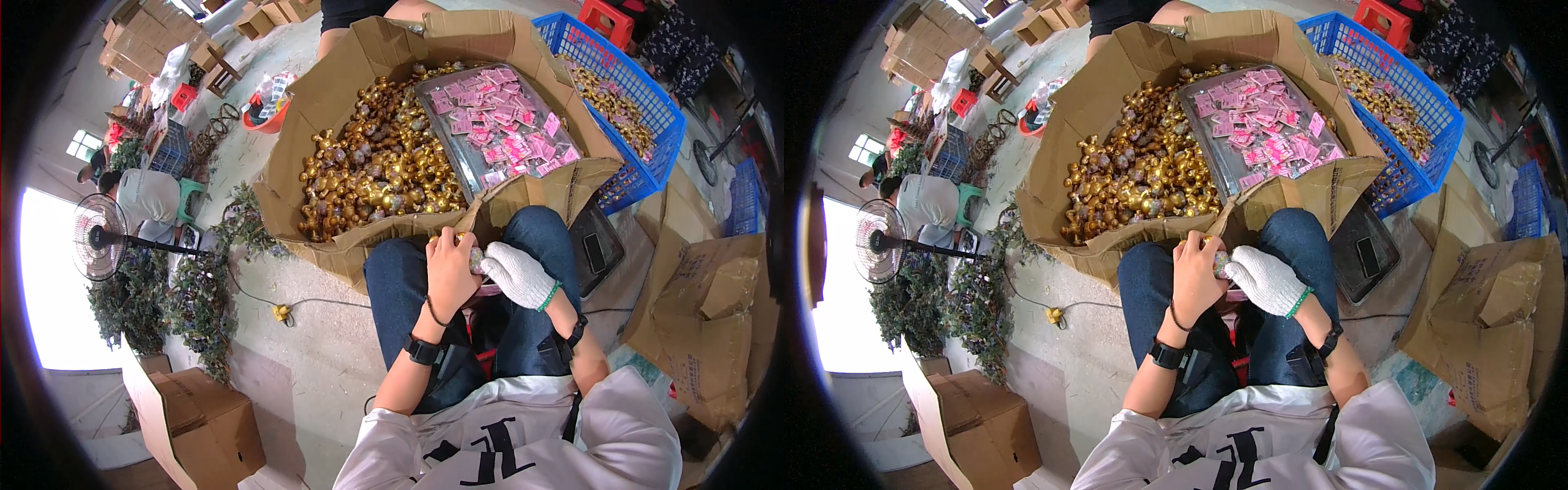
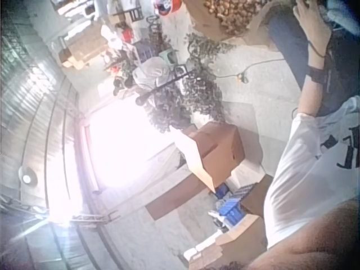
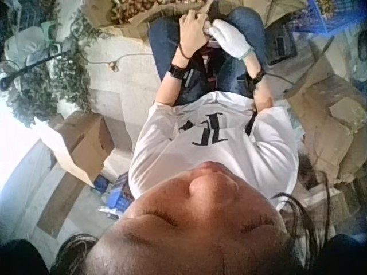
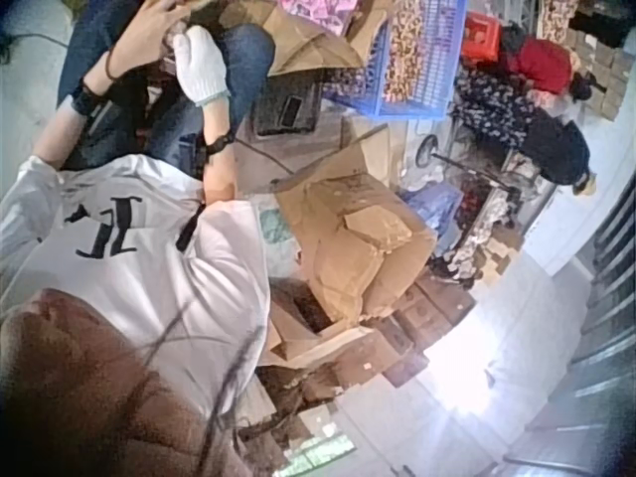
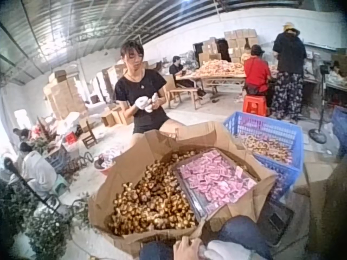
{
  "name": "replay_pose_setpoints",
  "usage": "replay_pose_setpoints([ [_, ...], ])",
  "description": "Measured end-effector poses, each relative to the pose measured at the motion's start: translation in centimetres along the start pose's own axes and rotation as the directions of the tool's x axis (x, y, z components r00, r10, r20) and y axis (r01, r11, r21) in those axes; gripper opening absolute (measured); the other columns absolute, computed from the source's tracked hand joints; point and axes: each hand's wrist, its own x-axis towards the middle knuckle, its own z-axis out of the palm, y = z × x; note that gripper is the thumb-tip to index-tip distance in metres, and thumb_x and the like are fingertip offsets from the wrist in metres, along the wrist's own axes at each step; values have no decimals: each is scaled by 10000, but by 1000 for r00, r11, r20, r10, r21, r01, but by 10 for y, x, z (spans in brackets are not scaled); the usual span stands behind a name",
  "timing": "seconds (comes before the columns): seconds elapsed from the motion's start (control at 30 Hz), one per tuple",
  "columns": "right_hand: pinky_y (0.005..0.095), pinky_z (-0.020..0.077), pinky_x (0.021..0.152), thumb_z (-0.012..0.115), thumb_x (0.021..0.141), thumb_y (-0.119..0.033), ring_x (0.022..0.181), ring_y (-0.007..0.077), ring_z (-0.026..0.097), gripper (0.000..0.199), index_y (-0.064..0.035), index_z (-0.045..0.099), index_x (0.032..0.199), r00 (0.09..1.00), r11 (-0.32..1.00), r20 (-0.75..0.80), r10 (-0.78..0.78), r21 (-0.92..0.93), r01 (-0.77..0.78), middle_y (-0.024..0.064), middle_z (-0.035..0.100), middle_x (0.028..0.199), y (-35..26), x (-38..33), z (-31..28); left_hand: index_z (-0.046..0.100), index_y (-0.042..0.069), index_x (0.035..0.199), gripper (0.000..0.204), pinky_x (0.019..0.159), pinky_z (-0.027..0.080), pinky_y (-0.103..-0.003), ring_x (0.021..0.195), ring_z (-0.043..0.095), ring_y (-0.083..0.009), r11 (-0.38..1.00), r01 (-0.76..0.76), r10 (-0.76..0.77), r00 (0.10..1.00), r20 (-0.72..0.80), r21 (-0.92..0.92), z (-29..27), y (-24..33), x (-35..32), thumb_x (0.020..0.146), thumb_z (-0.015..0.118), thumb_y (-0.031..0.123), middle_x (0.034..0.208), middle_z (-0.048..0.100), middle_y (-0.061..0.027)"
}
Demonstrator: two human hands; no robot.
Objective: Assemble decorative spheres with plastic tags and attachments in a factory environment.
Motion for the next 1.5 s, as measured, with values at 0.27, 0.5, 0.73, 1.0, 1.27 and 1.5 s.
replay_pose_setpoints([
  [0.27,475,469,721,507,993,-239,865,427,578,218,-22,526,987,1000,999,-7,-29,14,29,208,568,927,1,0,0,619,95,960,424,870,411,-429,944,548,-363,999,-22,21,1000,-15,-37,-2,-1,0,553,725,40,954,537,-134],
  [0.5,477,468,714,502,993,-253,866,425,584,219,-36,526,984,1000,998,15,-17,53,16,206,574,933,1,1,-1,619,101,966,433,883,410,-425,952,552,-366,998,-34,34,999,-15,-46,0,-2,0,551,727,42,965,541,-128],
  [0.73,479,468,716,490,996,-272,860,426,584,249,-28,539,986,999,999,36,39,34,-40,208,583,914,-2,1,-3,621,102,964,408,895,402,-437,977,548,-362,1000,-18,20,999,42,-26,-3,0,1,578,746,64,985,537,-134],
  [1.0,478,457,678,487,1000,-323,820,423,587,281,-53,527,934,989,993,123,80,81,-90,198,569,858,-1,3,-5,619,108,963,420,899,400,-433,980,547,-369,998,-7,10,998,54,-55,-5,0,2,563,734,55,982,534,-140],
  [1.27,476,459,700,482,1006,-263,838,427,583,241,-28,528,981,998,993,56,-9,116,3,209,578,874,7,0,-2,617,107,952,404,899,402,-428,985,548,-361,998,-20,24,997,70,-54,-6,-1,3,569,736,55,978,539,-135],
  [1.5,477,469,719,489,997,-250,859,434,583,231,-23,535,991,997,994,72,10,110,-18,217,594,900,9,1,0,616,101,948,413,899,403,-429,978,547,-356,999,-26,28,998,60,-36,-5,0,3,559,745,51,965,536,-135],
])
